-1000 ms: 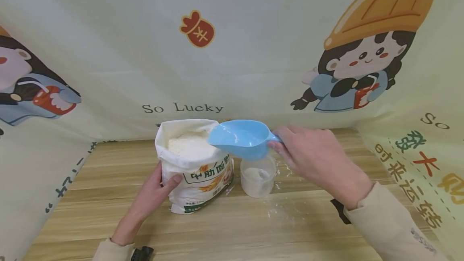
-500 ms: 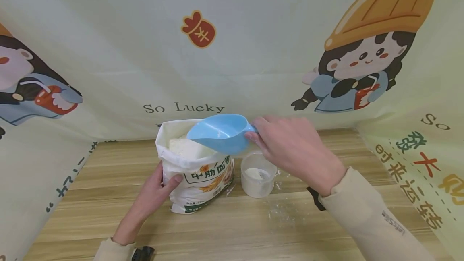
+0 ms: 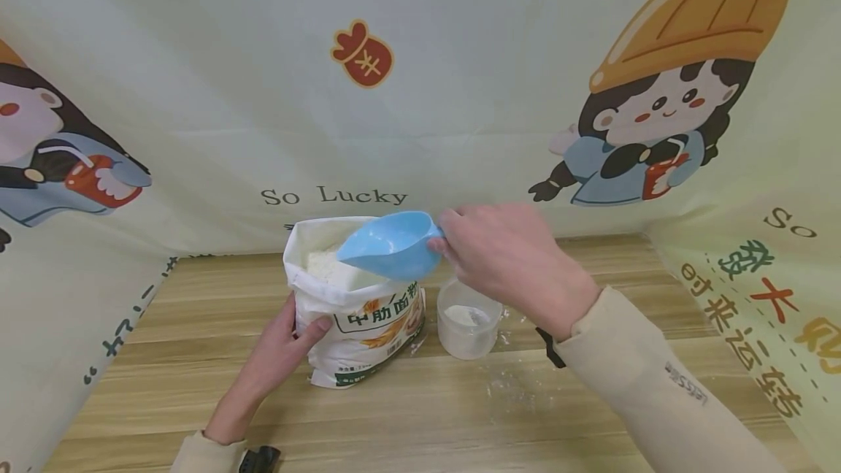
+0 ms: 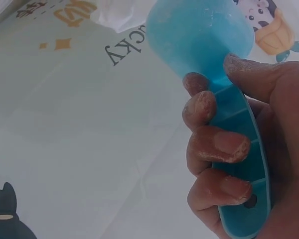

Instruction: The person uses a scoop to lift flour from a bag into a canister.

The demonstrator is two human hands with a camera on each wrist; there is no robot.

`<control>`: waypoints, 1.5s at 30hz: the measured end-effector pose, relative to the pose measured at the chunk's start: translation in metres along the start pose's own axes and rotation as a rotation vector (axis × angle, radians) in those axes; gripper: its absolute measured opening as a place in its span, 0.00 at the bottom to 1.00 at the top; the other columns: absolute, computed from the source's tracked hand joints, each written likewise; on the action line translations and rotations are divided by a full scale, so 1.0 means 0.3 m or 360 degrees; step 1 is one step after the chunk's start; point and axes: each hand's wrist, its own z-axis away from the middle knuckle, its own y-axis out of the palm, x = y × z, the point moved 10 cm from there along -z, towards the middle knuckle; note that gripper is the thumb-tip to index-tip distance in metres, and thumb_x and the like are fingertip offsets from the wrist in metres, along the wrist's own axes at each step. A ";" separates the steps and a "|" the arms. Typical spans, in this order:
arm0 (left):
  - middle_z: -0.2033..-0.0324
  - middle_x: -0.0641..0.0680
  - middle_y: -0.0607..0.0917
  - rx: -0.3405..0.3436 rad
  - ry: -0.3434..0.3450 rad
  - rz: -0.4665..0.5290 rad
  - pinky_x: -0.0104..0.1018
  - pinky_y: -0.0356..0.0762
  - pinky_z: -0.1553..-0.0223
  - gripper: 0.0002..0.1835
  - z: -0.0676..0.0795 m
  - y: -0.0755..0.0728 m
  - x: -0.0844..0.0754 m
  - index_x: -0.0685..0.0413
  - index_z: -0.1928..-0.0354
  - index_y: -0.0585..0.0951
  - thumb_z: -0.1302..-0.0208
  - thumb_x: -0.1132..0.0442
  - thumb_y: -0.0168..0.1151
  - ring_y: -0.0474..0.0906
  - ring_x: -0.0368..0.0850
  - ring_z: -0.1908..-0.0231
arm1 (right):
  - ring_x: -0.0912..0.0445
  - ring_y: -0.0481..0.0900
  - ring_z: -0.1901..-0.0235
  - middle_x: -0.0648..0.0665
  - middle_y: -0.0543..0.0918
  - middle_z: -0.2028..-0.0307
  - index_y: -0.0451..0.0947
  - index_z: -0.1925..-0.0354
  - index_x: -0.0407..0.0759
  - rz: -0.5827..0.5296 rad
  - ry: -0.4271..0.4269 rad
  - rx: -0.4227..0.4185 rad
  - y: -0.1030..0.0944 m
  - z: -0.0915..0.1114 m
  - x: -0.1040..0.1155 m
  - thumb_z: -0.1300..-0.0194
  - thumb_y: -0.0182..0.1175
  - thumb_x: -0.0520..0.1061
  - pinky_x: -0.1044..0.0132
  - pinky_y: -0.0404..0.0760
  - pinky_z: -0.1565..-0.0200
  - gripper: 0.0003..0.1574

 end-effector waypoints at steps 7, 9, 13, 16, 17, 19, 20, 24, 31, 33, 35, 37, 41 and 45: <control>0.36 0.62 0.79 -0.0006 -0.0046 -0.0015 0.63 0.78 0.41 0.34 0.004 -0.002 0.008 0.48 0.25 0.63 0.25 0.50 0.64 0.78 0.62 0.38 | 0.54 0.65 0.82 0.51 0.67 0.81 0.70 0.73 0.49 0.0012 -0.0027 0.0073 0.004 -0.027 0.027 0.25 0.63 0.54 0.63 0.63 0.80 0.21; 0.36 0.61 0.79 -0.0006 -0.0047 -0.0018 0.63 0.78 0.42 0.34 0.005 -0.002 0.008 0.48 0.24 0.63 0.25 0.50 0.64 0.78 0.62 0.38 | 0.54 0.65 0.81 0.51 0.67 0.81 0.70 0.73 0.49 0.0026 -0.0034 0.0099 0.003 -0.034 0.036 0.25 0.64 0.54 0.63 0.62 0.80 0.21; 0.36 0.61 0.79 0.0000 -0.0031 -0.0002 0.63 0.78 0.42 0.34 0.006 0.000 0.004 0.47 0.24 0.63 0.25 0.50 0.63 0.78 0.62 0.39 | 0.54 0.66 0.80 0.51 0.68 0.81 0.72 0.72 0.49 0.0028 -0.0029 0.0177 0.005 -0.045 0.048 0.25 0.63 0.54 0.63 0.64 0.79 0.20; 0.37 0.61 0.79 -0.0007 -0.0020 0.0001 0.62 0.79 0.43 0.33 0.006 -0.001 0.003 0.48 0.25 0.64 0.25 0.50 0.64 0.78 0.61 0.39 | 0.54 0.68 0.79 0.50 0.70 0.80 0.77 0.69 0.48 0.0024 -0.0031 0.0222 0.009 -0.053 0.057 0.25 0.63 0.54 0.63 0.66 0.78 0.17; 0.37 0.61 0.80 -0.0008 -0.0016 0.0002 0.62 0.79 0.43 0.32 0.007 -0.001 0.003 0.48 0.25 0.64 0.25 0.51 0.64 0.78 0.61 0.39 | 0.55 0.68 0.79 0.51 0.71 0.80 0.78 0.68 0.47 0.0024 -0.0033 0.0235 0.012 -0.056 0.060 0.24 0.62 0.54 0.63 0.67 0.78 0.16; 0.37 0.61 0.80 -0.0008 -0.0012 -0.0003 0.62 0.79 0.43 0.32 0.007 -0.001 0.004 0.47 0.25 0.64 0.25 0.51 0.63 0.78 0.61 0.39 | 0.55 0.69 0.79 0.51 0.72 0.80 0.82 0.65 0.46 0.0038 -0.0029 0.0260 0.022 -0.063 0.063 0.24 0.62 0.54 0.64 0.68 0.79 0.15; 0.37 0.61 0.80 -0.0009 -0.0011 -0.0006 0.62 0.79 0.43 0.32 0.007 -0.002 0.004 0.47 0.25 0.64 0.25 0.51 0.63 0.79 0.61 0.39 | 0.55 0.69 0.80 0.51 0.73 0.80 0.83 0.63 0.46 0.0045 -0.0026 0.0277 0.028 -0.066 0.064 0.24 0.62 0.55 0.64 0.67 0.80 0.15; 0.37 0.61 0.80 -0.0007 -0.0016 -0.0016 0.61 0.79 0.43 0.33 0.008 -0.003 0.007 0.46 0.24 0.63 0.25 0.51 0.63 0.79 0.61 0.39 | 0.56 0.69 0.80 0.50 0.74 0.80 0.84 0.61 0.45 0.0053 -0.0004 0.0346 0.055 -0.076 0.065 0.24 0.62 0.55 0.65 0.67 0.81 0.15; 0.38 0.62 0.80 -0.0009 -0.0046 -0.0041 0.61 0.79 0.43 0.34 0.009 -0.005 0.014 0.48 0.23 0.63 0.25 0.50 0.64 0.79 0.61 0.40 | 0.54 0.68 0.79 0.49 0.72 0.81 0.84 0.61 0.46 0.0094 0.0017 0.0405 0.081 -0.091 0.076 0.25 0.63 0.55 0.63 0.68 0.81 0.15; 0.37 0.62 0.80 -0.0010 -0.0055 -0.0041 0.61 0.79 0.43 0.34 0.009 -0.007 0.016 0.49 0.23 0.63 0.25 0.50 0.64 0.79 0.62 0.40 | 0.55 0.67 0.79 0.49 0.71 0.81 0.84 0.64 0.48 0.0101 0.0024 0.0410 0.084 -0.096 0.083 0.25 0.63 0.55 0.63 0.67 0.82 0.15; 0.37 0.63 0.80 -0.0009 -0.0061 -0.0038 0.62 0.79 0.42 0.35 0.010 -0.007 0.017 0.48 0.23 0.63 0.25 0.50 0.64 0.78 0.62 0.39 | 0.55 0.65 0.80 0.50 0.68 0.82 0.82 0.69 0.49 0.0118 0.0026 0.0410 0.088 -0.100 0.090 0.25 0.63 0.56 0.63 0.66 0.82 0.17; 0.37 0.63 0.80 -0.0010 -0.0058 -0.0029 0.62 0.79 0.42 0.35 0.011 -0.007 0.017 0.48 0.23 0.63 0.25 0.50 0.64 0.78 0.62 0.39 | 0.56 0.63 0.81 0.50 0.66 0.83 0.79 0.73 0.49 0.0136 0.0018 0.0409 0.094 -0.105 0.098 0.26 0.63 0.55 0.64 0.64 0.83 0.19; 0.38 0.62 0.80 -0.0019 -0.0038 -0.0026 0.62 0.79 0.42 0.34 0.012 -0.007 0.015 0.47 0.23 0.64 0.25 0.50 0.64 0.78 0.61 0.39 | 0.57 0.60 0.82 0.51 0.62 0.84 0.75 0.77 0.50 0.0163 0.0016 0.0411 0.110 -0.111 0.110 0.26 0.64 0.55 0.67 0.60 0.83 0.23; 0.38 0.61 0.81 -0.0027 -0.0025 -0.0033 0.61 0.79 0.43 0.33 0.011 -0.008 0.010 0.48 0.24 0.65 0.26 0.50 0.64 0.79 0.60 0.40 | 0.58 0.59 0.83 0.52 0.62 0.85 0.73 0.79 0.50 0.0191 0.0000 0.0372 0.121 -0.114 0.124 0.26 0.64 0.56 0.67 0.59 0.83 0.26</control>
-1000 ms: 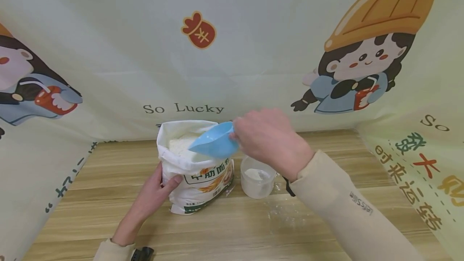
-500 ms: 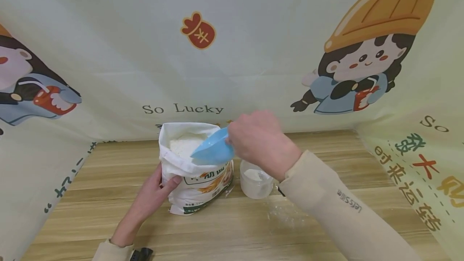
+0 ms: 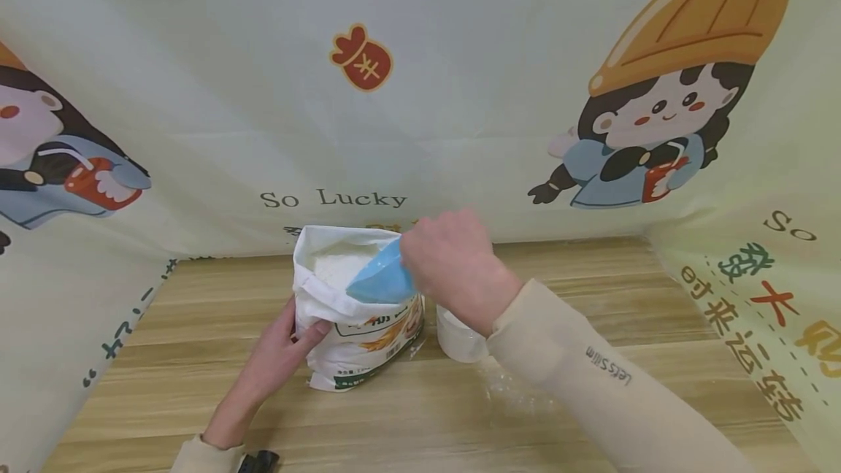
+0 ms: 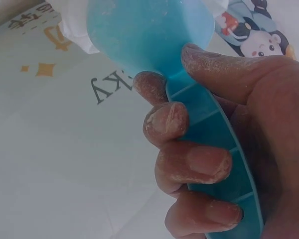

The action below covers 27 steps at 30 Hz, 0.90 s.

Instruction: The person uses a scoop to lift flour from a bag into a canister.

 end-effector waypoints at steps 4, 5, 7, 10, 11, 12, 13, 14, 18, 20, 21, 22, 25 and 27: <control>0.38 0.60 0.81 0.0001 -0.0004 0.0000 0.61 0.78 0.42 0.33 -0.002 0.002 -0.001 0.48 0.25 0.66 0.26 0.49 0.64 0.79 0.60 0.40 | 0.58 0.56 0.83 0.53 0.59 0.86 0.71 0.81 0.49 0.0028 -0.0032 -0.0060 0.002 -0.001 0.016 0.26 0.64 0.57 0.68 0.56 0.84 0.28; 0.38 0.60 0.81 0.0004 -0.0007 -0.0001 0.61 0.78 0.42 0.33 -0.002 0.002 0.000 0.48 0.25 0.66 0.26 0.49 0.64 0.78 0.60 0.40 | 0.58 0.56 0.83 0.53 0.58 0.86 0.70 0.81 0.49 0.0035 -0.0036 -0.0075 0.002 -0.002 0.019 0.26 0.64 0.56 0.68 0.55 0.84 0.28; 0.38 0.60 0.80 0.0006 -0.0012 0.0001 0.61 0.78 0.41 0.33 -0.003 0.002 0.000 0.48 0.25 0.65 0.26 0.49 0.64 0.78 0.60 0.39 | 0.59 0.55 0.83 0.53 0.58 0.86 0.70 0.82 0.48 0.0040 -0.0040 -0.0101 0.003 -0.003 0.024 0.27 0.65 0.56 0.68 0.55 0.84 0.29; 0.38 0.60 0.81 0.0004 -0.0010 0.0003 0.61 0.78 0.41 0.33 -0.004 0.001 -0.001 0.48 0.25 0.65 0.26 0.49 0.64 0.78 0.60 0.39 | 0.58 0.56 0.83 0.52 0.58 0.85 0.68 0.84 0.49 0.0042 -0.0041 -0.0132 0.004 -0.007 0.031 0.27 0.65 0.56 0.68 0.55 0.84 0.30; 0.38 0.60 0.81 0.0004 -0.0007 0.0003 0.61 0.78 0.42 0.33 -0.004 0.001 -0.002 0.48 0.25 0.65 0.26 0.49 0.64 0.78 0.60 0.39 | 0.58 0.56 0.83 0.52 0.58 0.85 0.68 0.84 0.49 0.0038 -0.0043 -0.0138 0.005 -0.008 0.033 0.27 0.65 0.56 0.68 0.56 0.84 0.31; 0.38 0.60 0.81 0.0002 -0.0005 0.0005 0.61 0.78 0.42 0.33 -0.004 0.000 -0.003 0.48 0.24 0.65 0.26 0.49 0.64 0.78 0.60 0.40 | 0.58 0.56 0.83 0.52 0.58 0.85 0.67 0.85 0.49 0.0037 -0.0048 -0.0144 0.006 -0.010 0.037 0.27 0.65 0.56 0.69 0.56 0.83 0.32; 0.38 0.60 0.81 0.0001 -0.0004 0.0004 0.61 0.79 0.42 0.33 -0.004 0.000 -0.003 0.48 0.24 0.65 0.26 0.50 0.64 0.79 0.60 0.40 | 0.59 0.56 0.83 0.52 0.58 0.85 0.66 0.85 0.49 0.0035 -0.0054 -0.0148 0.008 -0.011 0.041 0.27 0.65 0.56 0.69 0.56 0.83 0.33; 0.38 0.60 0.81 -0.0001 -0.0004 0.0005 0.60 0.79 0.42 0.33 -0.004 0.000 -0.003 0.48 0.25 0.65 0.26 0.50 0.64 0.79 0.60 0.40 | 0.59 0.56 0.83 0.52 0.57 0.85 0.64 0.85 0.49 0.0035 -0.0060 -0.0154 0.010 -0.013 0.044 0.26 0.64 0.56 0.69 0.56 0.83 0.33; 0.39 0.61 0.81 -0.0001 -0.0020 0.0006 0.60 0.80 0.43 0.33 -0.003 0.000 0.002 0.49 0.25 0.66 0.26 0.50 0.64 0.79 0.60 0.40 | 0.59 0.53 0.83 0.53 0.55 0.86 0.61 0.86 0.49 0.0043 -0.0076 -0.0204 0.014 -0.017 0.053 0.26 0.64 0.56 0.70 0.54 0.83 0.35; 0.39 0.61 0.81 0.0000 -0.0029 0.0009 0.60 0.80 0.43 0.33 -0.002 0.000 0.004 0.49 0.25 0.66 0.26 0.50 0.64 0.79 0.60 0.41 | 0.59 0.52 0.83 0.53 0.55 0.86 0.61 0.86 0.50 0.0042 -0.0088 -0.0250 0.014 -0.019 0.058 0.27 0.65 0.56 0.69 0.53 0.83 0.35; 0.39 0.61 0.81 0.0001 -0.0033 0.0007 0.60 0.80 0.43 0.33 -0.002 0.001 0.005 0.49 0.25 0.65 0.26 0.50 0.64 0.79 0.60 0.41 | 0.59 0.52 0.83 0.53 0.55 0.86 0.61 0.86 0.50 0.0038 -0.0094 -0.0272 0.015 -0.021 0.061 0.27 0.65 0.55 0.69 0.52 0.84 0.35; 0.39 0.61 0.81 0.0000 -0.0037 0.0003 0.60 0.80 0.43 0.33 -0.002 0.001 0.007 0.49 0.25 0.66 0.26 0.49 0.64 0.79 0.60 0.41 | 0.59 0.52 0.83 0.53 0.54 0.86 0.61 0.86 0.50 0.0028 -0.0098 -0.0292 0.016 -0.021 0.063 0.27 0.65 0.55 0.68 0.52 0.84 0.35; 0.39 0.61 0.81 0.0001 -0.0046 -0.0007 0.60 0.80 0.43 0.34 -0.002 0.001 0.009 0.50 0.25 0.66 0.26 0.49 0.64 0.79 0.60 0.41 | 0.59 0.52 0.83 0.53 0.54 0.86 0.63 0.85 0.50 0.0008 -0.0109 -0.0317 0.026 -0.023 0.068 0.27 0.66 0.54 0.69 0.52 0.84 0.33; 0.39 0.61 0.81 -0.0001 -0.0050 -0.0018 0.60 0.79 0.43 0.34 -0.001 0.001 0.010 0.50 0.25 0.66 0.26 0.49 0.64 0.79 0.60 0.40 | 0.59 0.52 0.84 0.53 0.55 0.86 0.64 0.84 0.49 -0.0006 -0.0099 -0.0308 0.035 -0.025 0.067 0.27 0.65 0.54 0.69 0.52 0.84 0.32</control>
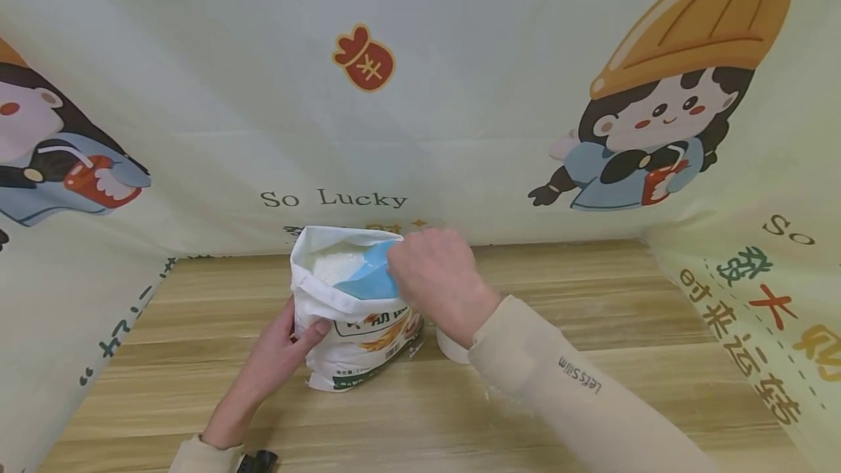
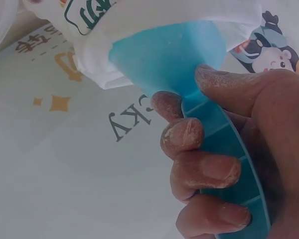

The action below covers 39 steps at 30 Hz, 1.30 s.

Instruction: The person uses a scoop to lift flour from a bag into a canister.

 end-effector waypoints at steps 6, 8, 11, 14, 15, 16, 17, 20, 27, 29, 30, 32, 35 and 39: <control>0.40 0.60 0.82 -0.0013 0.0029 -0.0016 0.59 0.79 0.43 0.32 -0.001 -0.002 -0.005 0.51 0.27 0.67 0.26 0.50 0.64 0.80 0.59 0.41 | 0.59 0.54 0.84 0.53 0.56 0.85 0.69 0.80 0.47 -0.0019 0.0034 0.0019 0.014 -0.002 -0.004 0.26 0.64 0.55 0.69 0.53 0.84 0.28; 0.41 0.60 0.82 -0.0017 0.0046 -0.0018 0.58 0.80 0.43 0.31 -0.002 -0.003 -0.007 0.51 0.27 0.68 0.26 0.51 0.64 0.80 0.58 0.42 | 0.59 0.54 0.84 0.53 0.56 0.85 0.69 0.80 0.47 -0.0018 0.0033 0.0028 0.021 -0.001 -0.003 0.25 0.63 0.55 0.69 0.53 0.84 0.28; 0.42 0.59 0.83 -0.0017 0.0061 -0.0018 0.58 0.80 0.44 0.30 -0.004 -0.002 -0.010 0.50 0.28 0.68 0.26 0.51 0.65 0.80 0.58 0.42 | 0.60 0.53 0.84 0.53 0.56 0.86 0.69 0.80 0.47 -0.0033 0.0031 0.0028 0.031 0.002 -0.003 0.24 0.61 0.54 0.70 0.53 0.84 0.28; 0.41 0.60 0.83 -0.0014 0.0065 -0.0015 0.58 0.80 0.44 0.31 -0.004 0.000 -0.012 0.50 0.27 0.68 0.26 0.52 0.65 0.80 0.58 0.42 | 0.60 0.54 0.84 0.53 0.57 0.86 0.70 0.79 0.47 -0.0062 0.0044 0.0014 0.039 0.006 -0.006 0.23 0.60 0.53 0.70 0.54 0.84 0.26; 0.41 0.60 0.83 -0.0013 0.0066 -0.0012 0.59 0.80 0.44 0.31 -0.004 0.001 -0.012 0.50 0.27 0.68 0.26 0.52 0.65 0.80 0.58 0.42 | 0.60 0.55 0.84 0.53 0.58 0.86 0.71 0.78 0.46 -0.0068 0.0050 0.0008 0.041 0.006 -0.007 0.23 0.60 0.53 0.70 0.55 0.84 0.26; 0.41 0.60 0.83 -0.0011 0.0067 -0.0010 0.59 0.80 0.44 0.31 -0.004 0.001 -0.013 0.50 0.27 0.68 0.26 0.52 0.65 0.80 0.59 0.42 | 0.59 0.55 0.84 0.53 0.59 0.86 0.72 0.77 0.46 -0.0076 0.0056 0.0002 0.043 0.007 -0.008 0.23 0.60 0.53 0.69 0.56 0.84 0.25; 0.42 0.60 0.83 -0.0010 0.0069 -0.0006 0.59 0.80 0.44 0.30 -0.004 0.002 -0.014 0.51 0.27 0.68 0.26 0.52 0.65 0.80 0.59 0.42 | 0.59 0.56 0.84 0.52 0.61 0.85 0.73 0.76 0.45 -0.0082 0.0062 -0.0006 0.046 0.007 -0.009 0.23 0.61 0.54 0.69 0.57 0.85 0.24; 0.42 0.60 0.83 -0.0010 0.0065 0.0006 0.59 0.80 0.44 0.30 -0.004 0.003 -0.013 0.52 0.28 0.68 0.26 0.52 0.64 0.80 0.59 0.42 | 0.58 0.58 0.84 0.51 0.64 0.85 0.76 0.74 0.44 -0.0097 0.0070 -0.0039 0.050 0.007 -0.010 0.24 0.61 0.55 0.68 0.59 0.85 0.23; 0.42 0.60 0.83 -0.0018 0.0063 0.0022 0.58 0.81 0.44 0.29 -0.004 -0.001 -0.015 0.53 0.29 0.69 0.26 0.53 0.64 0.81 0.59 0.43 | 0.57 0.60 0.83 0.51 0.66 0.84 0.77 0.72 0.44 -0.0137 0.0113 -0.0030 0.067 0.001 -0.013 0.23 0.61 0.56 0.67 0.61 0.85 0.23; 0.42 0.60 0.83 -0.0016 0.0062 0.0020 0.58 0.81 0.44 0.29 -0.004 -0.001 -0.015 0.53 0.29 0.69 0.25 0.53 0.64 0.81 0.58 0.43 | 0.57 0.60 0.83 0.51 0.66 0.84 0.78 0.72 0.44 -0.0144 0.0115 -0.0039 0.070 0.000 -0.013 0.23 0.61 0.56 0.67 0.61 0.85 0.22; 0.42 0.60 0.83 -0.0017 0.0064 0.0016 0.58 0.81 0.45 0.29 -0.004 -0.001 -0.015 0.53 0.29 0.69 0.25 0.52 0.64 0.81 0.58 0.43 | 0.58 0.60 0.83 0.51 0.66 0.84 0.78 0.71 0.44 -0.0148 0.0112 -0.0050 0.072 -0.001 -0.012 0.23 0.61 0.56 0.67 0.61 0.85 0.22; 0.42 0.60 0.83 -0.0016 0.0064 0.0009 0.58 0.81 0.45 0.29 -0.004 0.000 -0.014 0.53 0.29 0.69 0.25 0.52 0.64 0.81 0.58 0.43 | 0.58 0.60 0.83 0.51 0.66 0.84 0.77 0.71 0.44 -0.0162 0.0106 -0.0078 0.074 -0.003 -0.011 0.24 0.61 0.56 0.67 0.61 0.85 0.22; 0.42 0.60 0.83 -0.0016 0.0065 0.0002 0.58 0.81 0.45 0.29 -0.003 0.001 -0.014 0.53 0.30 0.70 0.26 0.52 0.64 0.81 0.58 0.43 | 0.58 0.60 0.84 0.52 0.65 0.84 0.77 0.71 0.44 -0.0176 0.0075 -0.0150 0.077 -0.006 -0.006 0.24 0.62 0.56 0.67 0.60 0.85 0.21; 0.41 0.60 0.83 -0.0014 0.0070 0.0004 0.58 0.81 0.45 0.29 -0.001 0.002 -0.015 0.53 0.29 0.69 0.25 0.52 0.64 0.81 0.59 0.43 | 0.58 0.61 0.83 0.52 0.64 0.84 0.76 0.72 0.45 -0.0196 0.0047 -0.0235 0.090 -0.008 -0.005 0.24 0.62 0.56 0.67 0.61 0.85 0.21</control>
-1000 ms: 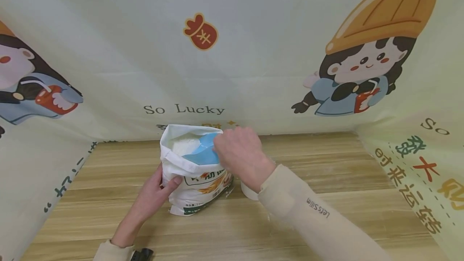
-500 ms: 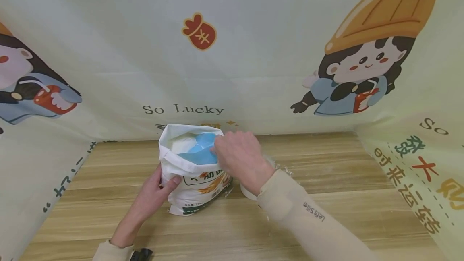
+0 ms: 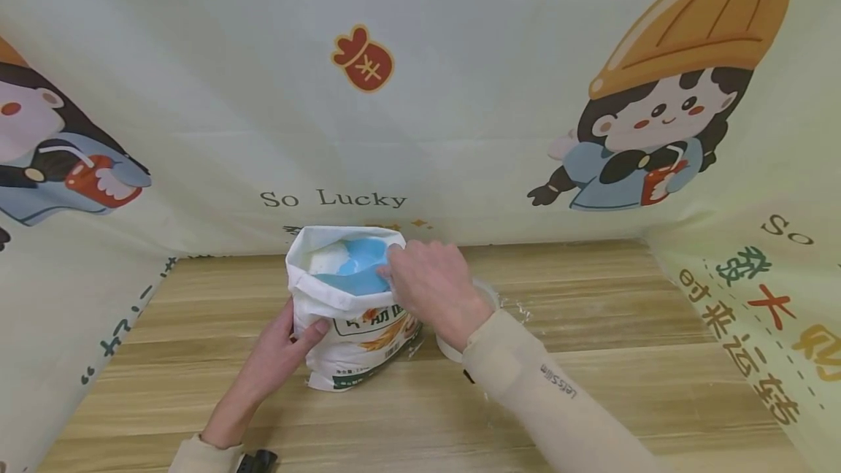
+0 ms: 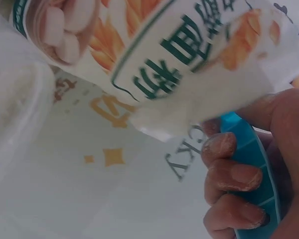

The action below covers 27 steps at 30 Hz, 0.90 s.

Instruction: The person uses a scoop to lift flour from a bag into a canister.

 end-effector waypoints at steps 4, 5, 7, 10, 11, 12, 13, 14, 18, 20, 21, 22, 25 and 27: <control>0.41 0.60 0.82 0.0003 -0.0004 0.0000 0.58 0.81 0.45 0.29 0.001 0.001 0.000 0.54 0.29 0.69 0.25 0.52 0.64 0.81 0.59 0.43 | 0.57 0.63 0.82 0.52 0.66 0.83 0.74 0.70 0.47 -0.0058 0.0040 0.0004 0.030 -0.001 -0.017 0.24 0.61 0.57 0.66 0.63 0.84 0.20; 0.42 0.60 0.82 0.0002 -0.0005 0.0000 0.58 0.81 0.45 0.29 0.001 0.001 0.000 0.54 0.29 0.69 0.25 0.52 0.64 0.81 0.59 0.43 | 0.57 0.64 0.82 0.52 0.66 0.82 0.73 0.70 0.47 -0.0070 0.0053 0.0006 0.037 -0.001 -0.022 0.24 0.61 0.57 0.65 0.64 0.84 0.20; 0.42 0.61 0.83 0.0000 -0.0009 -0.0002 0.58 0.81 0.45 0.29 0.001 0.000 0.000 0.54 0.29 0.69 0.25 0.52 0.64 0.81 0.59 0.43 | 0.56 0.66 0.81 0.51 0.68 0.81 0.73 0.69 0.47 -0.0099 0.0076 0.0005 0.047 -0.001 -0.030 0.24 0.61 0.57 0.64 0.66 0.83 0.20; 0.42 0.61 0.83 -0.0003 -0.0023 -0.0008 0.58 0.81 0.45 0.29 0.002 -0.001 0.001 0.54 0.29 0.69 0.26 0.51 0.64 0.81 0.59 0.44 | 0.55 0.69 0.80 0.50 0.70 0.80 0.74 0.67 0.47 -0.0135 0.0095 -0.0001 0.058 0.000 -0.040 0.23 0.60 0.58 0.62 0.69 0.83 0.19; 0.42 0.61 0.83 -0.0002 -0.0026 -0.0012 0.58 0.82 0.46 0.29 0.002 -0.001 0.001 0.54 0.29 0.69 0.26 0.51 0.64 0.82 0.59 0.44 | 0.54 0.69 0.80 0.50 0.70 0.80 0.74 0.66 0.47 -0.0152 0.0098 -0.0006 0.059 0.001 -0.042 0.23 0.60 0.58 0.62 0.69 0.82 0.19; 0.42 0.61 0.83 0.0000 -0.0029 -0.0016 0.58 0.82 0.45 0.30 0.001 0.000 0.001 0.54 0.29 0.69 0.26 0.51 0.64 0.81 0.59 0.44 | 0.54 0.69 0.80 0.50 0.70 0.79 0.74 0.66 0.46 -0.0165 0.0100 -0.0011 0.059 0.002 -0.044 0.23 0.60 0.58 0.62 0.70 0.82 0.19; 0.42 0.61 0.83 0.0002 -0.0032 -0.0019 0.58 0.81 0.45 0.30 0.001 0.001 0.002 0.53 0.29 0.69 0.26 0.50 0.64 0.81 0.59 0.44 | 0.54 0.69 0.80 0.51 0.70 0.79 0.74 0.65 0.46 -0.0175 0.0099 -0.0021 0.058 0.004 -0.045 0.23 0.60 0.58 0.61 0.70 0.82 0.19; 0.42 0.60 0.83 0.0003 -0.0032 -0.0023 0.58 0.81 0.45 0.30 0.001 0.001 0.002 0.53 0.29 0.69 0.26 0.50 0.64 0.81 0.59 0.44 | 0.55 0.69 0.79 0.51 0.71 0.78 0.74 0.65 0.46 -0.0185 0.0095 -0.0038 0.055 0.005 -0.046 0.23 0.60 0.57 0.61 0.70 0.82 0.19; 0.42 0.60 0.83 0.0001 -0.0024 -0.0020 0.58 0.81 0.45 0.29 0.000 0.003 0.001 0.52 0.30 0.69 0.25 0.50 0.64 0.81 0.59 0.43 | 0.55 0.70 0.80 0.51 0.71 0.78 0.75 0.64 0.46 -0.0216 0.0073 -0.0113 0.032 0.012 -0.046 0.24 0.61 0.57 0.62 0.70 0.82 0.18; 0.41 0.60 0.83 0.0003 -0.0021 -0.0008 0.59 0.81 0.44 0.28 -0.001 0.004 0.002 0.52 0.30 0.70 0.25 0.51 0.64 0.81 0.59 0.42 | 0.55 0.70 0.79 0.52 0.72 0.78 0.76 0.65 0.47 -0.0234 0.0075 -0.0127 0.023 0.014 -0.049 0.24 0.62 0.58 0.63 0.69 0.82 0.18; 0.41 0.60 0.83 0.0002 -0.0022 -0.0003 0.59 0.80 0.44 0.28 -0.001 0.004 0.002 0.51 0.30 0.70 0.25 0.51 0.64 0.81 0.59 0.42 | 0.55 0.70 0.79 0.52 0.72 0.78 0.75 0.65 0.47 -0.0243 0.0081 -0.0120 0.020 0.016 -0.051 0.24 0.61 0.58 0.63 0.68 0.82 0.18; 0.40 0.60 0.82 0.0006 -0.0023 0.0003 0.59 0.80 0.44 0.28 -0.001 0.005 0.003 0.51 0.30 0.70 0.25 0.51 0.64 0.80 0.59 0.42 | 0.55 0.70 0.79 0.52 0.71 0.78 0.75 0.65 0.48 -0.0252 0.0088 -0.0110 0.017 0.017 -0.054 0.24 0.61 0.58 0.63 0.68 0.81 0.18; 0.40 0.60 0.82 0.0007 -0.0030 0.0011 0.60 0.80 0.43 0.29 0.000 0.004 0.005 0.51 0.29 0.69 0.25 0.51 0.64 0.80 0.60 0.41 | 0.55 0.69 0.79 0.52 0.70 0.79 0.74 0.68 0.49 -0.0270 0.0113 -0.0069 0.008 0.023 -0.067 0.25 0.61 0.59 0.63 0.67 0.81 0.19; 0.40 0.60 0.82 0.0002 -0.0033 0.0010 0.60 0.80 0.43 0.29 0.000 0.002 0.005 0.52 0.29 0.69 0.25 0.51 0.64 0.80 0.60 0.41 | 0.55 0.69 0.80 0.52 0.69 0.80 0.74 0.68 0.50 -0.0282 0.0124 -0.0045 0.000 0.029 -0.076 0.25 0.61 0.59 0.62 0.66 0.81 0.19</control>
